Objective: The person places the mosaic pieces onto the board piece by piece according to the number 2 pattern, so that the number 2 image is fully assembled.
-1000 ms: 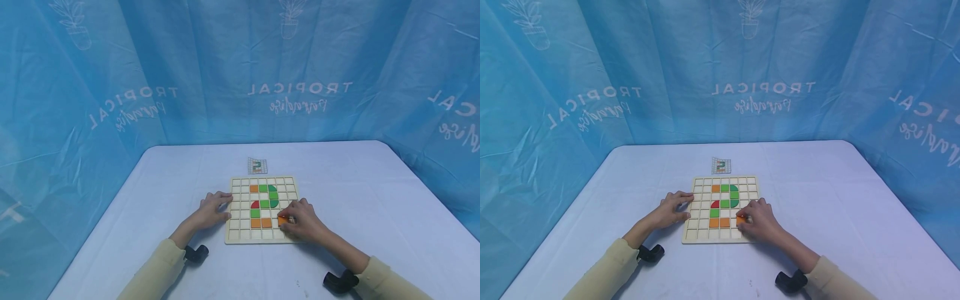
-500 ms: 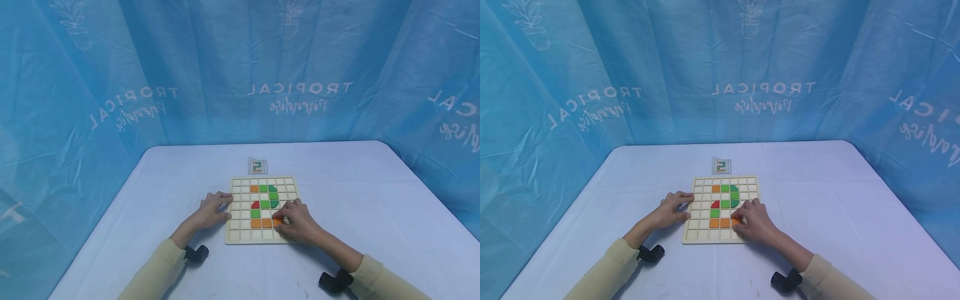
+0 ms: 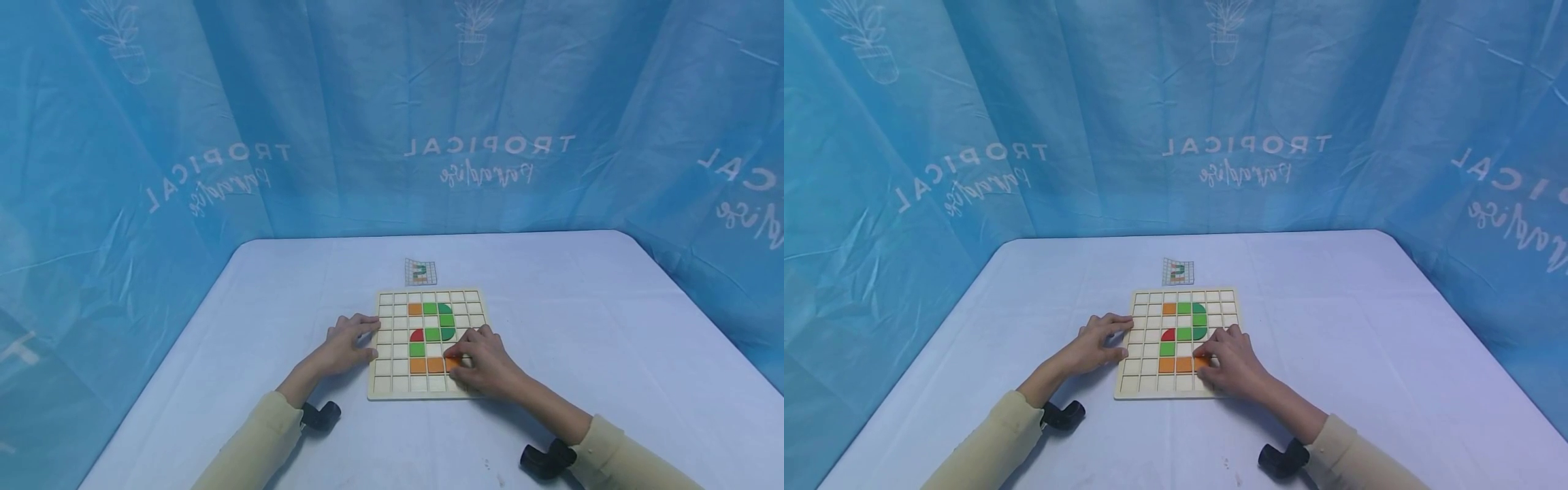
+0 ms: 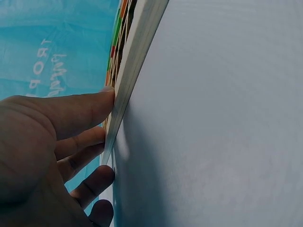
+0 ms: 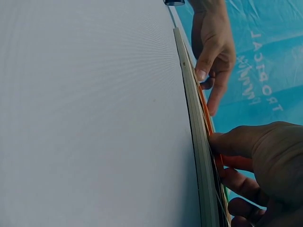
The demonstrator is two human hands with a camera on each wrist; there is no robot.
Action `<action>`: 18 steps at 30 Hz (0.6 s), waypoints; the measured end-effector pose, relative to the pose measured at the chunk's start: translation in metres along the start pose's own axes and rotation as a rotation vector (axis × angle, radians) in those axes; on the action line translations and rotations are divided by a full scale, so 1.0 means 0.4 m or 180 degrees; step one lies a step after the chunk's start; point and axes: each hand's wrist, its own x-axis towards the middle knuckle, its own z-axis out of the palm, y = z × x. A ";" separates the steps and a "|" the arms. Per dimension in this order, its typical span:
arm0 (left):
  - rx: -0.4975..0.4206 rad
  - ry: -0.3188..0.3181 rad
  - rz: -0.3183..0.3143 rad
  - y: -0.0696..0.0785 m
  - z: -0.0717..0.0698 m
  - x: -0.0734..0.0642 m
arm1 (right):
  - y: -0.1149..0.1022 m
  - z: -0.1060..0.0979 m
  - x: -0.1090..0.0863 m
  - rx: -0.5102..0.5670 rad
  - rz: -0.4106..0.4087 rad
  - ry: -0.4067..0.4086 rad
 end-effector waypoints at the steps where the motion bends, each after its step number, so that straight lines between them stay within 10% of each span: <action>1: -0.0005 0.0002 0.0005 0.000 0.000 0.001 | 0.000 -0.001 0.000 -0.0003 0.0003 0.0003; 18: 0.0041 0.0022 0.0039 -0.003 0.003 0.001 | 0.002 -0.029 -0.008 0.0098 -0.0061 0.0203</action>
